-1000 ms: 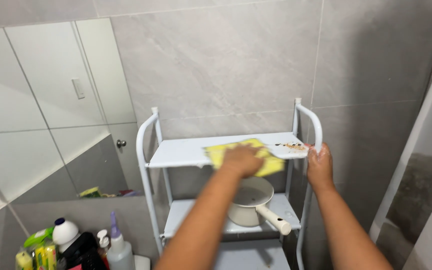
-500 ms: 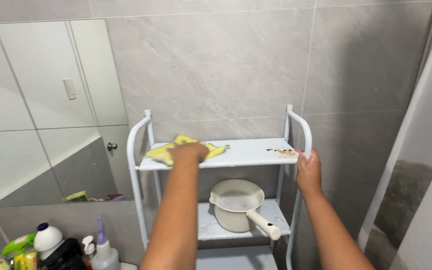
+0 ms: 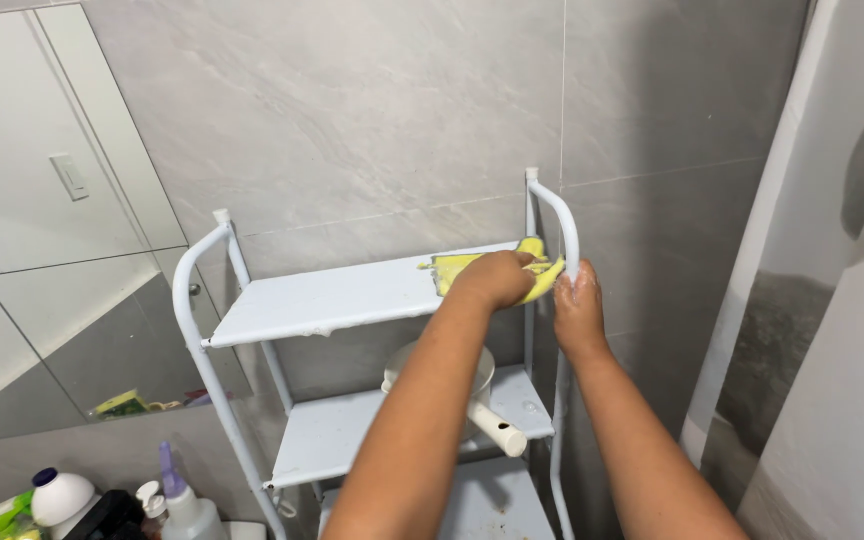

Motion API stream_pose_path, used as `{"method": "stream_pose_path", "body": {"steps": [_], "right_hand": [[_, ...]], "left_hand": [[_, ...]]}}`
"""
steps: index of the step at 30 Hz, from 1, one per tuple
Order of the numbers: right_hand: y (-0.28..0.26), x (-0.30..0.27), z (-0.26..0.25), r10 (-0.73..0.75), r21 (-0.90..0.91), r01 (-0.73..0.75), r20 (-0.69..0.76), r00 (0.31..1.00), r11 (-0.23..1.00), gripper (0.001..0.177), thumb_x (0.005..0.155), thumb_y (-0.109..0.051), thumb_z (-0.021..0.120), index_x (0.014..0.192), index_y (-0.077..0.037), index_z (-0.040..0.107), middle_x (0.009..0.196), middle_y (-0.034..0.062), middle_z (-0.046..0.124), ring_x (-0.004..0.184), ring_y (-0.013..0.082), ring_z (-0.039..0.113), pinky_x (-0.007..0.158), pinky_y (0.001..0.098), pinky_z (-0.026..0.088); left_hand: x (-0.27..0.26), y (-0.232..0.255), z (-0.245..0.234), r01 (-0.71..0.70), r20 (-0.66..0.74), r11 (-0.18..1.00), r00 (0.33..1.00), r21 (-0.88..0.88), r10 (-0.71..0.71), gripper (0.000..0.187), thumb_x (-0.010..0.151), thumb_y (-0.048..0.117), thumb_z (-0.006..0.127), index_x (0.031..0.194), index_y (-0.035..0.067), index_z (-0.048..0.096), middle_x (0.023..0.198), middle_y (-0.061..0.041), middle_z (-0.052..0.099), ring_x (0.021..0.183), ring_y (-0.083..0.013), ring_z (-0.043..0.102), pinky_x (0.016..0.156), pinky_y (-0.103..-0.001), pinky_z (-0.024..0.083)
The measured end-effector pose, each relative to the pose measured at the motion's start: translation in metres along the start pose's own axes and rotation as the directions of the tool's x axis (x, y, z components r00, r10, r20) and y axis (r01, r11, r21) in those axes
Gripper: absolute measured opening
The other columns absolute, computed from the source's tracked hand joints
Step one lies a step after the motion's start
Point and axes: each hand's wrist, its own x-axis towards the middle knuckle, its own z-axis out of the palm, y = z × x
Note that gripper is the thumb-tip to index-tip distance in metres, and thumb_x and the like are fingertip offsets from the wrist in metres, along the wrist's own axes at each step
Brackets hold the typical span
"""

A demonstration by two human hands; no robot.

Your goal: Cleaning a white metal storage shelf in a bathroom using a soapy cloth and a sponge.

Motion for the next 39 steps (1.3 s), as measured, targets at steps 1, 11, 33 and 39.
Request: {"method": "stream_pose_path", "body": {"steps": [1,11,33,39], "right_hand": [[-0.001,-0.001,0.0,0.004,0.053,-0.005,0.014,1.0,0.999,0.014,0.101,-0.008,0.046,0.107,0.001,0.055,0.097,0.0109,0.06,0.087,0.0186,0.057,0.079,0.036,0.049],[0.013,-0.003,0.01,0.018,0.035,-0.019,0.004,1.0,0.999,0.014,0.103,-0.01,0.051,0.106,0.002,0.055,0.095,0.0153,0.062,0.085,0.0195,0.059,0.073,0.0378,0.051],[-0.004,-0.004,-0.003,-0.006,-0.152,0.015,0.055,0.998,0.988,0.015,0.111,-0.008,0.052,0.112,0.006,0.053,0.114,0.0203,0.07,0.101,0.0261,0.066,0.09,0.0395,0.05],[0.007,-0.004,-0.008,-0.067,-0.142,0.076,0.062,0.996,0.987,0.012,0.112,-0.006,0.05,0.116,0.005,0.05,0.115,0.0212,0.07,0.104,0.0267,0.067,0.094,0.0398,0.05]], "left_hand": [[-0.009,-0.004,0.0,-0.08,-0.041,0.997,0.996,-0.009,0.08,0.051,0.093,0.026,0.055,0.143,0.024,0.061,0.134,-0.014,0.066,0.124,-0.0327,0.062,0.107,-0.043,0.046],[-0.053,-0.01,0.023,-0.336,-0.367,0.898,0.827,0.284,0.426,0.025,0.089,0.032,0.072,0.109,0.018,0.075,0.101,-0.008,0.076,0.091,-0.0323,0.073,0.079,-0.047,0.056],[-0.232,-0.19,-0.095,-0.041,-0.587,0.967,0.788,0.252,0.186,0.033,0.086,0.036,0.075,0.109,0.013,0.079,0.109,-0.012,0.076,0.098,-0.0336,0.07,0.085,-0.045,0.055],[-0.242,-0.195,-0.086,-0.037,-0.666,0.99,0.736,0.139,0.121,0.029,0.083,0.027,0.074,0.106,0.01,0.08,0.11,-0.013,0.077,0.101,-0.0337,0.071,0.092,-0.044,0.054]]}}
